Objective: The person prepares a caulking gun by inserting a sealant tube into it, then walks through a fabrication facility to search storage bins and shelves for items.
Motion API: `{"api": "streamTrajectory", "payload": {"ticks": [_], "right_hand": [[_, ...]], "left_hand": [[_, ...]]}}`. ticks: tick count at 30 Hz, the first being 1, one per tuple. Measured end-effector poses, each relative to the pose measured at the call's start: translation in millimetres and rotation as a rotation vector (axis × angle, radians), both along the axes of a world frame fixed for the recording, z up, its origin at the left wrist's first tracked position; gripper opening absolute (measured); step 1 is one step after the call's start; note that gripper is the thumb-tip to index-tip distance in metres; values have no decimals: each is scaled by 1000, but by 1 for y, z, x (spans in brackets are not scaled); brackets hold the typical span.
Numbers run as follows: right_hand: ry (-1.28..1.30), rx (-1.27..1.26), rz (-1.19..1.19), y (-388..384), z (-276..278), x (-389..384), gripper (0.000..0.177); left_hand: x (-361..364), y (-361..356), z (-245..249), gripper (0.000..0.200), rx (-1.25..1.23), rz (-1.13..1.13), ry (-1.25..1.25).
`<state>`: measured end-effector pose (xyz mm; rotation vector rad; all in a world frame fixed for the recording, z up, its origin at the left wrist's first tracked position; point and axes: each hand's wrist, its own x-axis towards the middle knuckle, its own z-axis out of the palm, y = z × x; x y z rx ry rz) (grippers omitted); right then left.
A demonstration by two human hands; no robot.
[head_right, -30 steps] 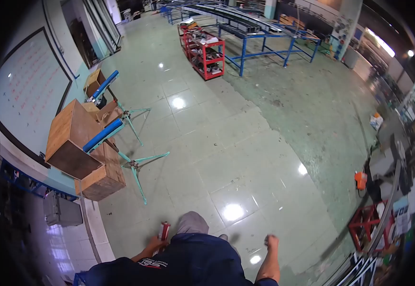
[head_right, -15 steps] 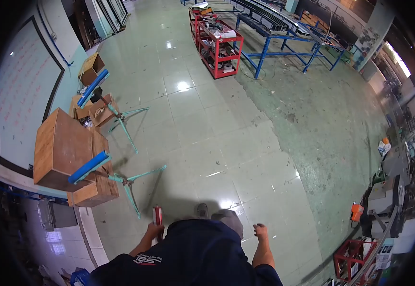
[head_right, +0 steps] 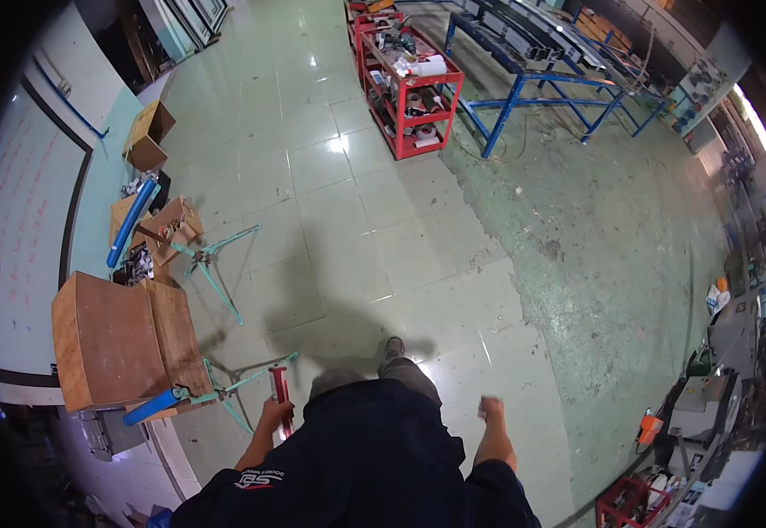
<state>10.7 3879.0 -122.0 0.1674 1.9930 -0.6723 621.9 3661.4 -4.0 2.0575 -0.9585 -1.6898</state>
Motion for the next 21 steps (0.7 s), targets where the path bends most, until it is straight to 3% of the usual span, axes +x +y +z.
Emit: {"api": "streamTrajectory", "payload": {"ticks": [2, 4, 5, 8, 13, 15, 16, 17, 19, 21], "right_hand": [[82, -147, 110, -112, 24, -29, 18], [102, -261, 184, -232, 58, -50, 37], [171, -288, 296, -286, 59, -62, 41], [235, -422, 382, -426, 119, -62, 54], [169, -359, 336, -559, 107, -56, 57], [90, -278, 269, -571, 79, -56, 55], [45, -213, 256, -576, 72, -52, 52], [6, -118, 249, -584, 75, -43, 51], [-52, -52, 214, -593, 73, -34, 50], [-45, 7, 165, -609, 77, -28, 44]], "left_hand": [[-20, -8, -4, 21, 118, 37, -23], [-30, -11, -23, 20, 127, 53, -14], [-28, -14, -47, 25, 20, -211, -242], [-50, -52, -44, 34, 143, -120, -212], [-25, -159, -158, 36, 64, -283, -255], [-30, -233, -153, 37, -24, -402, -254], [-20, -265, -163, 35, 79, -293, -293], [-40, -338, -91, 33, 175, -175, -331], [-41, -445, -46, 26, 188, 83, 7], [-36, -539, -25, 20, 22, 90, -52]]}}
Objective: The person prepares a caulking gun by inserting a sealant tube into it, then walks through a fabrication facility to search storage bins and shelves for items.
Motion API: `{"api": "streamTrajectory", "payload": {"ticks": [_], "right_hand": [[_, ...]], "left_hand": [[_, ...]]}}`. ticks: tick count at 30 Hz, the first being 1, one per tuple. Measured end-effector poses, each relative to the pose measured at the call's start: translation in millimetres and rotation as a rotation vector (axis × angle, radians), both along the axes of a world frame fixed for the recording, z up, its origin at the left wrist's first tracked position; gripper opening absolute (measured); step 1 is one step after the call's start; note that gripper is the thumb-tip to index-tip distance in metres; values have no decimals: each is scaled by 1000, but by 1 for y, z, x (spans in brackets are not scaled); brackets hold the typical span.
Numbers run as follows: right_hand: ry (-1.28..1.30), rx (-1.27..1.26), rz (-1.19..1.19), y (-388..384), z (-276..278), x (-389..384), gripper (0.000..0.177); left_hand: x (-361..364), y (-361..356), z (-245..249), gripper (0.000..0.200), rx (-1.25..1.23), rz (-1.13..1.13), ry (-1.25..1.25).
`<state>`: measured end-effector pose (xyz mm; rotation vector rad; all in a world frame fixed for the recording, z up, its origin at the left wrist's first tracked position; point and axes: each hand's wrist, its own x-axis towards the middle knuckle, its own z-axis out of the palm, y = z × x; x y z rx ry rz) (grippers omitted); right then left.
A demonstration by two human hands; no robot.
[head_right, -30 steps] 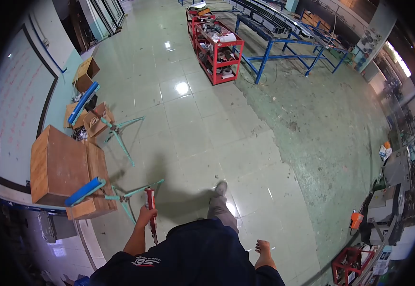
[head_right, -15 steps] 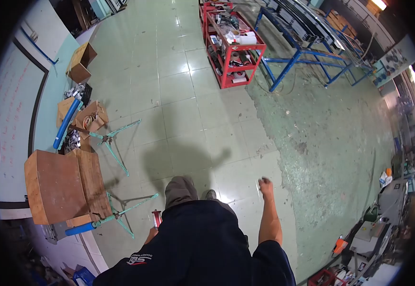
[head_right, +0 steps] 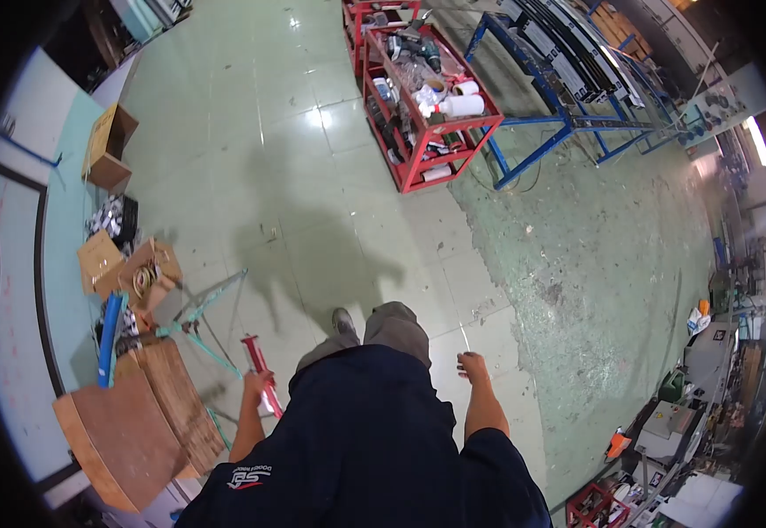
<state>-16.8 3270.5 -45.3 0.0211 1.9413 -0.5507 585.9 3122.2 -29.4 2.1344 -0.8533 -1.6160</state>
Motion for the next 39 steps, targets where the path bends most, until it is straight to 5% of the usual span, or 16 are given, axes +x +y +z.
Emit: {"api": "streamTrajectory", "payload": {"ticks": [4, 8, 13, 15, 16, 18, 20, 25, 28, 31, 33, 39], "right_hand": [[-19, 70, -80, -60, -4, -13, 34], [-41, 24, -119, -156, -26, -54, 30], [35, -199, -181, -345, -38, -125, 31], [148, -322, -93, -429, -36, -154, 38], [222, -341, -25, -476, -29, -169, 42], [537, -453, 225, -554, -52, -206, 39], [804, -608, 359, -636, 2, -214, 40], [724, -610, 335, -787, 44, -233, 45], [790, -578, 376, -840, 13, -244, 52], [610, -332, 155, -875, -44, -248, 56], [583, -431, 152, -879, -65, -240, 56], [540, -532, 152, -868, -21, -201, 48]], "left_hand": [[-10, -155, 54, 15, -255, 22, -69], [-30, -250, 60, 23, -241, 0, -16], [-65, -275, 3, 26, -90, -26, -42], [-115, -284, 35, 27, 80, -171, -236], [-96, -263, -29, 24, 115, -348, -418], [-119, -273, -13, 23, 146, -332, -375], [-137, -291, -2, 23, 180, -283, -328], [-160, -371, 15, 22, 195, -196, -262], [-165, -431, 20, 21, 191, -169, -233], [-168, -505, 25, 20, 181, -132, -184], [-173, -566, 40, 20, 171, -100, -144], [-166, -759, 58, 17, 97, -171, -48]]}}
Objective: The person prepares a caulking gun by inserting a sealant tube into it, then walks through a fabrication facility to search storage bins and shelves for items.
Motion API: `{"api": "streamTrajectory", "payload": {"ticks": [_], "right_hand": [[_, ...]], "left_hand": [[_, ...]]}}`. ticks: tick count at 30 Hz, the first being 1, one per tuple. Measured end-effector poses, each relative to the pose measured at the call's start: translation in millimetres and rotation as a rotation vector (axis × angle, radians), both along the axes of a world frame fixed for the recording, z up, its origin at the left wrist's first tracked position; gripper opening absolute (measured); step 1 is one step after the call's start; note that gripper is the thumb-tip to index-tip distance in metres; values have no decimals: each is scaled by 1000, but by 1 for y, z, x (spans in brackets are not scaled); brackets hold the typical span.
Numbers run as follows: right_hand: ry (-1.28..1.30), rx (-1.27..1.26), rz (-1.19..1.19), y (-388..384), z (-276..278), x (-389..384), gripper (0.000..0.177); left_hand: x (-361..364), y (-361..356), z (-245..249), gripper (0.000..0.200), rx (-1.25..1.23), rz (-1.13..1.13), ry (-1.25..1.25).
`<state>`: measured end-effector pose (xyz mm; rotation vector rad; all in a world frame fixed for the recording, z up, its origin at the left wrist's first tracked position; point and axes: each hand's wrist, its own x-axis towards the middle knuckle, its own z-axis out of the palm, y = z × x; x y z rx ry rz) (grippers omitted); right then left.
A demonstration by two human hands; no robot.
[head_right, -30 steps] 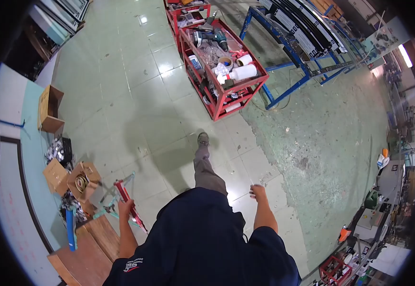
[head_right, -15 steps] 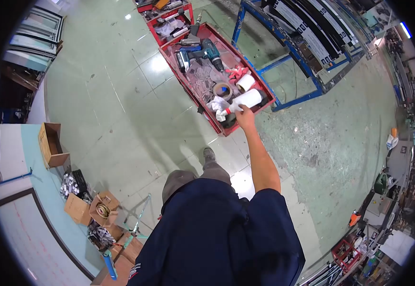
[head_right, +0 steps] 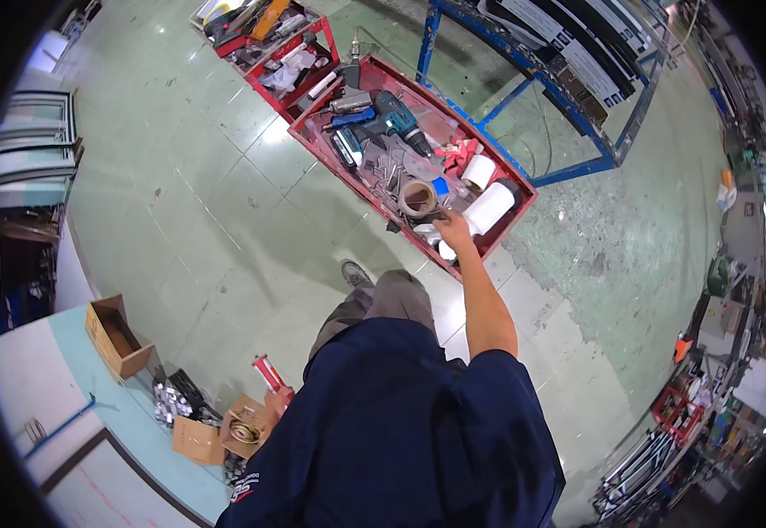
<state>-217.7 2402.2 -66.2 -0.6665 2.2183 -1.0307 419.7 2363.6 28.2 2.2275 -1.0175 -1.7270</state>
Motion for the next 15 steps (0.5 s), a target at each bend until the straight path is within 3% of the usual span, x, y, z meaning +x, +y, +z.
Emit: {"api": "streamTrajectory", "payload": {"ticks": [3, 7, 11, 15], "right_hand": [[32, 69, -135, -1, 16, 6, 39], [178, 55, -152, -41, 39, 7, 40], [184, 48, -71, -116, 75, 9, 41], [339, -95, 228, -216, 67, 7, 53]], "left_hand": [[5, -81, 14, 18, -41, -182, -68], [-19, -169, 27, 22, -145, -295, -52], [-38, -214, 24, 24, -144, -377, -1], [-63, -228, 4, 26, -145, -374, 46]]}}
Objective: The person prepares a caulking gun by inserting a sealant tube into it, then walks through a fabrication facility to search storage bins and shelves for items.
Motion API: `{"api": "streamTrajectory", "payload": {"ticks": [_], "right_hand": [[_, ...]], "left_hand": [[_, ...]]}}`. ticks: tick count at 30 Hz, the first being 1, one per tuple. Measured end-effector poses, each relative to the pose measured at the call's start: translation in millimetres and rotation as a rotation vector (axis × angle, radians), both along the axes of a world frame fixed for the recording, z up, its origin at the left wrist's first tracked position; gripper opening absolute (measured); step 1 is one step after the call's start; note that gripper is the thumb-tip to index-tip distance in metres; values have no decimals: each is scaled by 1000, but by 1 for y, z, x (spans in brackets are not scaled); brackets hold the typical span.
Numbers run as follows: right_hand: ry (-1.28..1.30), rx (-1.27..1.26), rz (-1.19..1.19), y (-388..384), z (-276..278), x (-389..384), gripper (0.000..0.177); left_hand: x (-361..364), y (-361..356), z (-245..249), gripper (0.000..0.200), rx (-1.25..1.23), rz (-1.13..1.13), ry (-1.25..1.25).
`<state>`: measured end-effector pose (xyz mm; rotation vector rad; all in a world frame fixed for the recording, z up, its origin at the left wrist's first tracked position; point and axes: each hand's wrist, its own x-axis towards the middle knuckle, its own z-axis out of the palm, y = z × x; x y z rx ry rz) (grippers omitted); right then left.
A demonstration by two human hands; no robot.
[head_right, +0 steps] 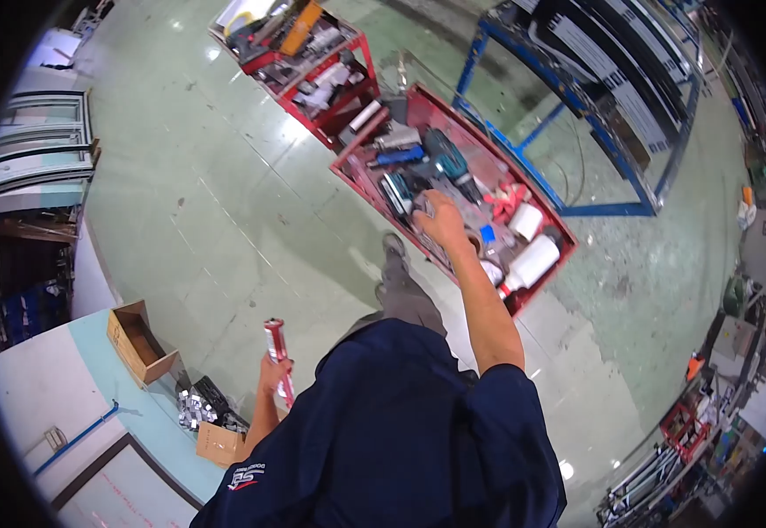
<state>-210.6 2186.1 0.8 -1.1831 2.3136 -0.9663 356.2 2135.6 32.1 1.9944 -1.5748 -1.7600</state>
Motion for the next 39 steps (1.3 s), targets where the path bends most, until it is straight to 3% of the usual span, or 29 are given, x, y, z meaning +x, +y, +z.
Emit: {"api": "streamTrajectory", "payload": {"ticks": [4, 8, 11, 15, 24, 28, 31, 33, 39], "right_hand": [[175, 122, 215, -81, 3, 2, 64], [241, 242, 343, -114, -10, 1, 63], [224, 246, 369, -119, -1, -6, 62], [182, 522, 428, -108, 16, -7, 56], [363, 459, 364, -63, 0, 18, 43], [165, 661, 219, -86, 4, 20, 36], [-4, 502, -89, -117, -5, 9, 32], [13, 386, -229, -124, -9, -9, 37], [20, 282, -675, -32, -46, -31, 44]], "left_hand": [[-22, 5, -1, 28, 139, 90, 119], [-49, 8, 23, 25, 147, 205, 5], [-61, 10, 42, 21, 178, 250, -107], [-31, 13, 37, 20, 210, 274, -168], [-4, -84, 32, 22, 339, 311, -121], [32, -143, 5, 22, 221, 291, -31], [40, -190, 12, 22, 148, 213, -23], [33, -213, 24, 21, 98, 181, -18], [36, -226, 25, 18, 116, 144, 15]]}}
